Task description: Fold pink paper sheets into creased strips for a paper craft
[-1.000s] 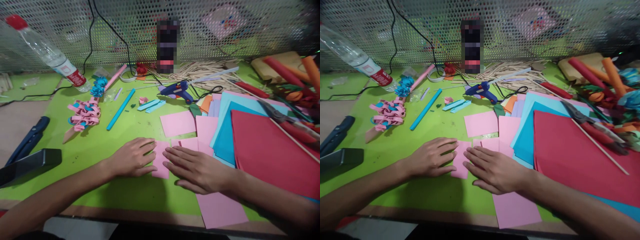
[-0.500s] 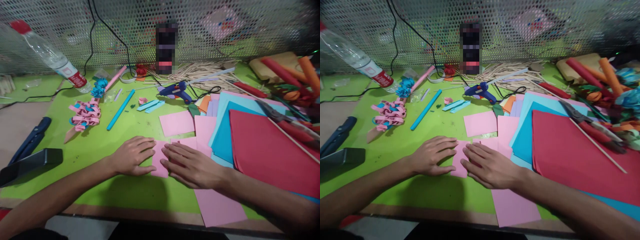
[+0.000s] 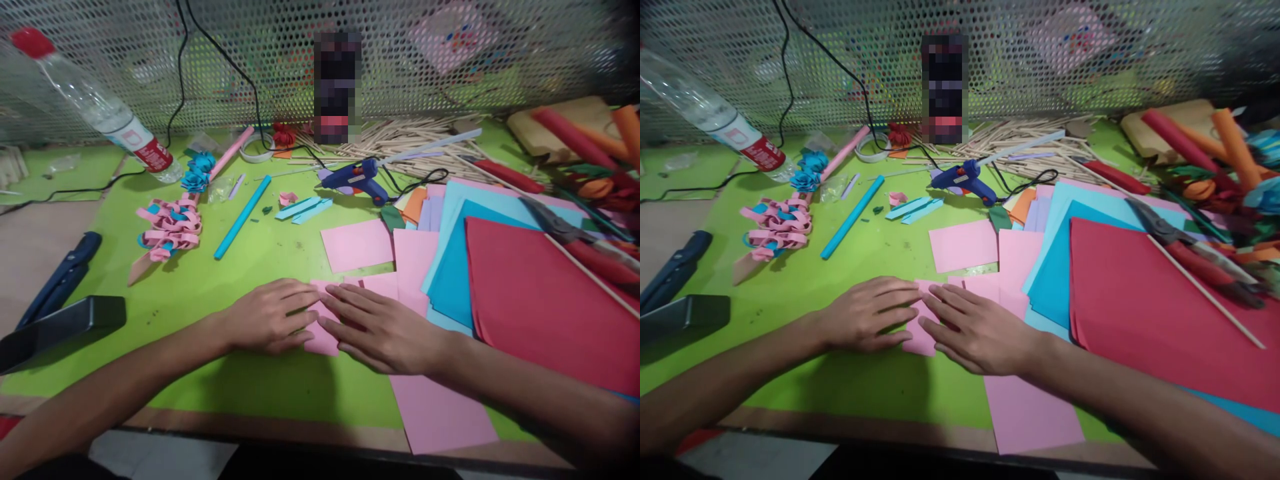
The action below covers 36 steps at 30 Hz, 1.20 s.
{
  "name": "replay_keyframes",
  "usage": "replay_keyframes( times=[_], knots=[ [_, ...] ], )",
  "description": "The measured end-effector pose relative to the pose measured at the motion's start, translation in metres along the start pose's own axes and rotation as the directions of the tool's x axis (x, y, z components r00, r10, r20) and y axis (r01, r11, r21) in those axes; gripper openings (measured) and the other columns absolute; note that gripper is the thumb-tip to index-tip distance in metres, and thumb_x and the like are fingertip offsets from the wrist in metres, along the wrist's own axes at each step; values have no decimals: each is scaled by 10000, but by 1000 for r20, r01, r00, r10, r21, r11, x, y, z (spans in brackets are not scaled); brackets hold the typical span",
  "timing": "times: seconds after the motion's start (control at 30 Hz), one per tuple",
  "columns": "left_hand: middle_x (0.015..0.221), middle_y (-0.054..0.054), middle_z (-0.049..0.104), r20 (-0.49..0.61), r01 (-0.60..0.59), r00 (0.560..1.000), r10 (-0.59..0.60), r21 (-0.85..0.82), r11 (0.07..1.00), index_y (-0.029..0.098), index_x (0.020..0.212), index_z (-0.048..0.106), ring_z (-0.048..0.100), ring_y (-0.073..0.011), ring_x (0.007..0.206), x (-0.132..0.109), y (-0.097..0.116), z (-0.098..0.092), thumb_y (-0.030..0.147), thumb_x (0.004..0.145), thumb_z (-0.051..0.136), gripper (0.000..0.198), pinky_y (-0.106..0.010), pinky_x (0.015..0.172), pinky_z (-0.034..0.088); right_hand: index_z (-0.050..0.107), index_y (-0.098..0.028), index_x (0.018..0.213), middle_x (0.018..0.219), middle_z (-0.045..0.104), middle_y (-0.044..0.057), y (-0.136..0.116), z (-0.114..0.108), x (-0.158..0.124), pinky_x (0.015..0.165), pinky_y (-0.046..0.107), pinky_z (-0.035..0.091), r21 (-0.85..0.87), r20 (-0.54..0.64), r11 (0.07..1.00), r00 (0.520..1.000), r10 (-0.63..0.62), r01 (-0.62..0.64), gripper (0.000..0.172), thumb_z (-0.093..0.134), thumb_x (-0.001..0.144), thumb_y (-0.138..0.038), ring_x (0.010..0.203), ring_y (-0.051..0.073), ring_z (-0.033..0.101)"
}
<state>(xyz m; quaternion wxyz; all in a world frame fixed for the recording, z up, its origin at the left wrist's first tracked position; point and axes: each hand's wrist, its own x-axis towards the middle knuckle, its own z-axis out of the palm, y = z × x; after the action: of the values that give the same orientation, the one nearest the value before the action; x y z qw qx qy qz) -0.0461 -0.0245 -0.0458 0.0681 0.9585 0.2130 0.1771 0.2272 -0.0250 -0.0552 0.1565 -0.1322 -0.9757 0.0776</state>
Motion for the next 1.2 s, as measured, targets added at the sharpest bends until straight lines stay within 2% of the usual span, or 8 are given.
replay_keyframes(
  times=[0.13, 0.27, 0.43, 0.53, 0.63, 0.9, 1.07, 1.2],
  knots=[
    [1211, -128, 675, 5, 1, 1000, -1, 52, 999, 153, 971, 667, 636, -242, 1138, 4, 7, 2, 299, 939, 576, 175, -389, 1007, 520, 557, -89, 1355, 1440, 504, 230, 1, 0, 1, 1108, 523, 448, -16, 11, 1000, 1000, -5, 5, 433, 510, 978, -298, 1376, 350, 450],
    [1203, -120, 673, 25, 59, 998, -63, 151, 987, 161, 858, 627, 651, -226, 1095, 6, 18, 5, 193, 927, 560, 101, -371, 919, 539, 597, -43, 1290, 1329, 603, 232, -2, 3, -3, 1093, 516, 474, -103, -84, 993, 995, -57, 48, 416, 606, 927, -246, 1305, 348, 534],
    [1342, -139, 604, 107, 53, 991, -76, 204, 978, 151, 930, 619, 585, -264, 1223, 8, 22, 6, 207, 956, 517, 119, -399, 903, 528, 643, -12, 1202, 1192, 686, 202, -7, -2, -7, 1065, 491, 511, -211, -141, 971, 980, -142, 111, 370, 684, 873, -177, 1179, 329, 628],
    [1330, -130, 611, 135, 56, 987, -85, 205, 977, 150, 1095, 623, 595, -270, 1193, 10, 20, 4, 246, 974, 501, 197, -405, 890, 528, 678, -24, 1129, 1112, 714, 170, -6, -8, -4, 1018, 465, 545, -208, -136, 966, 974, -184, 153, 275, 649, 893, -163, 1098, 303, 665],
    [1307, -116, 623, 146, 46, 986, -76, 200, 979, 170, 1251, 579, 596, -276, 1171, 12, 18, 3, 262, 980, 494, 298, -413, 879, 524, 677, -14, 1122, 1035, 727, 164, -7, -10, -2, 977, 459, 562, -213, -134, 962, 970, -202, 171, 271, 642, 896, -160, 1050, 295, 680],
    [1267, -105, 632, 165, 33, 984, -65, 186, 982, 184, 1287, 567, 584, -282, 1147, 14, 16, 0, 260, 974, 497, 329, -418, 888, 518, 707, -31, 1035, 986, 731, 123, -16, -5, -1, 943, 404, 567, -164, -191, 957, 944, -268, 239, 251, 671, 884, -229, 983, 255, 690],
    [1274, -134, 625, 162, 3, 986, -37, 205, 979, 177, 1303, 555, 585, -283, 1165, 13, 16, 2, 234, 955, 524, 354, -422, 894, 522, 693, -61, 1047, 995, 726, 110, 0, -13, 0, 953, 403, 556, -108, -184, 986, 972, -145, 126, 241, 625, 917, -253, 991, 234, 675],
    [1271, -148, 629, 156, -11, 988, -22, 210, 978, 163, 1305, 556, 597, -278, 1156, 12, 16, 2, 218, 945, 530, 365, -415, 896, 527, 677, -90, 1070, 1017, 718, 101, 8, -18, 1, 967, 391, 542, -90, -190, 990, 974, -121, 105, 224, 622, 920, -248, 1017, 222, 660]
  ],
)
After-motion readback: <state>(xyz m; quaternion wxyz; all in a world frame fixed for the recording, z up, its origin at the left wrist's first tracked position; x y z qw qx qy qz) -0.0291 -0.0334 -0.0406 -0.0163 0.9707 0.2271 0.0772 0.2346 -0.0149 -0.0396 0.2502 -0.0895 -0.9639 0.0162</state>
